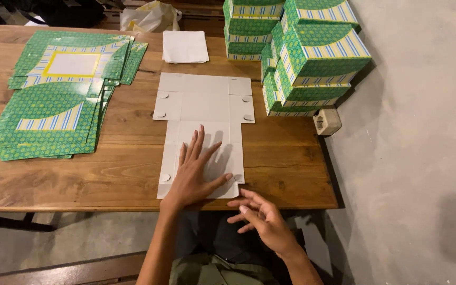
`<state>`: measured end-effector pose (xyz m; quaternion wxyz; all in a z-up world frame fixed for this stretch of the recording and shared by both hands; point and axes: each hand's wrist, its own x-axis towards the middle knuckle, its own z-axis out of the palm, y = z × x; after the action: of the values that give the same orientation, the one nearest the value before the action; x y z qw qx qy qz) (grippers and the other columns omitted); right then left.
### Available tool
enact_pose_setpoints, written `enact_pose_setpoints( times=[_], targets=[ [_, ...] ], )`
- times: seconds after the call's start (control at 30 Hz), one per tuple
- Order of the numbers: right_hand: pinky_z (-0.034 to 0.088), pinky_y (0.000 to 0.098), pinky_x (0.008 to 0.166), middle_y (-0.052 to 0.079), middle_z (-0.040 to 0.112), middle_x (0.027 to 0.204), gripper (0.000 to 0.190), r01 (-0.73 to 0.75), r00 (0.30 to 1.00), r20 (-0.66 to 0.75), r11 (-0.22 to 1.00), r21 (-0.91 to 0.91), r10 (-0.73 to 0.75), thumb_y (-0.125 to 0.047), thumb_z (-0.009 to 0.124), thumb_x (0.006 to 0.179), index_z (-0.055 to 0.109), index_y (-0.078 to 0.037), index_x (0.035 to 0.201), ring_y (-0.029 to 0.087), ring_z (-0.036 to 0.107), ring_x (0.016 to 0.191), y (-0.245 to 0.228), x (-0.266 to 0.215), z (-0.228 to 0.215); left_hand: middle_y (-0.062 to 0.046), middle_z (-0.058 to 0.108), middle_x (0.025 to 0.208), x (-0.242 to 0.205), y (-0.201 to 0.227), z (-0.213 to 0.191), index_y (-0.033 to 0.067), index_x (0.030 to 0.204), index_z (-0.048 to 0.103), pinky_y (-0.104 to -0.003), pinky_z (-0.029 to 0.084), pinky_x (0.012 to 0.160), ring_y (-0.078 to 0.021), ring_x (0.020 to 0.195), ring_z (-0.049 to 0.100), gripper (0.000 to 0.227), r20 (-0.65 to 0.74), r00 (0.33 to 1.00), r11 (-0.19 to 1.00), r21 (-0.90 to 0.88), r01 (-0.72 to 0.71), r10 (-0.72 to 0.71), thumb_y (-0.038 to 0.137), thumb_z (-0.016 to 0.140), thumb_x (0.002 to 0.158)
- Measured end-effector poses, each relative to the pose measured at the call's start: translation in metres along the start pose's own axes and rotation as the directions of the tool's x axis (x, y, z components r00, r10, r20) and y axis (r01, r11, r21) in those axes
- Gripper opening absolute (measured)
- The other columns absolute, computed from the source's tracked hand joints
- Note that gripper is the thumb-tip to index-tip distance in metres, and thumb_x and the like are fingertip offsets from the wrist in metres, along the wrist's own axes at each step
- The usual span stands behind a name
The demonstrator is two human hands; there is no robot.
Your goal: The person folds a white cardboard box blank along pre-scored lines, then places a green patterned paper sheet over it and presses the edges to adhere. The process is repeated with additional blanks and patterned sheets on a wooden table.
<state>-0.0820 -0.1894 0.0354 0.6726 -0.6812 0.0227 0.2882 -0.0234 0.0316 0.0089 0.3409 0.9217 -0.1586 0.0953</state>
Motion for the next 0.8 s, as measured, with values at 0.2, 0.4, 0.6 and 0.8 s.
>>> enact_pose_setpoints(
  times=[0.2,0.4,0.6,0.8],
  targets=[
    [0.05,0.0256,0.062,0.0,0.07,0.067,0.037,0.226,0.961,-0.01,0.804,-0.55,-0.277,-0.031,0.054,0.099,0.079,-0.007,0.113,0.01,0.063,0.061,-0.027,0.013,0.0,-0.011,0.031,0.166,-0.005,0.005,-0.008,0.0145,0.136,0.061,-0.064,0.006,0.121,-0.0353,0.156,0.023,0.043,-0.153,0.986,0.963,-0.269,0.016,-0.059,0.034,0.063,0.098],
    [0.028,0.0667,0.114,0.013,0.057,0.141,0.033,0.335,0.812,0.149,0.242,-0.911,-0.564,-0.035,0.072,0.088,0.077,-0.017,0.115,0.042,0.049,0.136,-0.019,0.049,-0.006,-0.005,0.058,0.149,-0.01,0.004,-0.013,0.0222,0.119,0.073,-0.059,0.017,0.122,-0.0295,0.142,0.048,0.034,-0.301,0.953,0.999,0.016,-0.041,0.044,0.039,0.074,0.09],
    [0.016,0.0592,0.121,0.012,0.049,0.152,0.044,0.353,0.808,0.132,0.293,-0.888,-0.574,-0.035,0.068,0.091,0.066,-0.021,0.133,0.035,0.038,0.146,-0.016,0.047,-0.003,-0.015,0.034,0.164,-0.021,-0.01,-0.009,0.0226,0.152,0.047,-0.061,0.008,0.123,-0.0354,0.154,0.025,0.096,0.09,0.992,0.977,0.2,0.07,-0.089,0.078,0.067,0.076],
    [0.008,0.0629,0.121,0.018,0.042,0.158,0.053,0.401,0.83,0.185,0.333,-0.853,-0.527,-0.033,0.07,0.09,0.061,-0.015,0.14,0.039,0.031,0.149,-0.022,0.041,-0.002,-0.014,0.03,0.166,-0.025,-0.009,-0.004,0.024,0.155,0.041,-0.059,0.006,0.123,-0.0343,0.155,0.021,0.098,0.082,0.989,0.965,0.242,0.101,-0.124,0.076,0.068,0.078]
  ],
)
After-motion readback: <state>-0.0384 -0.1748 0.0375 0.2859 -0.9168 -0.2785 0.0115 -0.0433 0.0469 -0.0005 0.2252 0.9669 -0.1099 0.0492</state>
